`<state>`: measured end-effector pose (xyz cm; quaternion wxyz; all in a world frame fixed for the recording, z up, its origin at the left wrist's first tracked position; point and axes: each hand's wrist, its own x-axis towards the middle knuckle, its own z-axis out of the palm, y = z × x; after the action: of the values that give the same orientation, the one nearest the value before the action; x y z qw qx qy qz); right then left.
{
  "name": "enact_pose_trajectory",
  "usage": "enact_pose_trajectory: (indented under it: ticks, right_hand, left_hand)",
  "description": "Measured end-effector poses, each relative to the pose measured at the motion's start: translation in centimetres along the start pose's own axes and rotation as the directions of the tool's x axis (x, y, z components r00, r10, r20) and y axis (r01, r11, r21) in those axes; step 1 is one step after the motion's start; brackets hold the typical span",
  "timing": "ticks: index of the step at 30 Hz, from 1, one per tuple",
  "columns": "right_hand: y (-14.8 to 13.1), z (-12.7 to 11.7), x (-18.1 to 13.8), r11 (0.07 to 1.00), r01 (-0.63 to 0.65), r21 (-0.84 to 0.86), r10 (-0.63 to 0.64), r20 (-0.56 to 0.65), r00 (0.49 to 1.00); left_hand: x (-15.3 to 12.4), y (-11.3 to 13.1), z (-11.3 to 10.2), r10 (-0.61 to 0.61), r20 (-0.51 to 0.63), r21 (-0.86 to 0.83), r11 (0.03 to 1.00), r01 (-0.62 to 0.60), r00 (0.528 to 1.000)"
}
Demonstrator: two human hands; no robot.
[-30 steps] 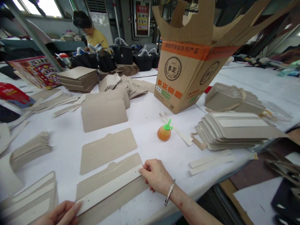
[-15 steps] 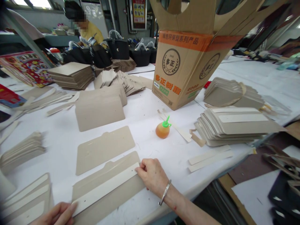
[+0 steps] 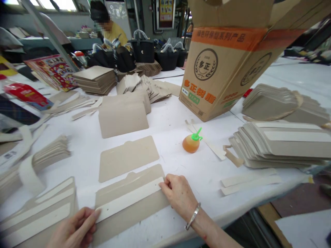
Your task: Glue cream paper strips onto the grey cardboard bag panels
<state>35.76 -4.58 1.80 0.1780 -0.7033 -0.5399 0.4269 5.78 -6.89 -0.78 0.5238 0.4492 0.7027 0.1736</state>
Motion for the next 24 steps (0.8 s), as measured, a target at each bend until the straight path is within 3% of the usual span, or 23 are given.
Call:
enact_pose_trajectory:
  ticks: [5,24]
  right_hand:
    - [1.1,0.7,0.2,0.999,0.012,-0.029,-0.012,0.017,1.000]
    - [2.0,1.3,0.5,0.996,-0.037,-0.084,0.039,0.025,0.999]
  left_hand:
    - [-0.5,0.8,0.2,0.091,-0.033,0.044,0.995,-0.090,0.995]
    - [-0.6,1.1,0.2,0.144,-0.098,0.197,0.973,-0.123,0.985]
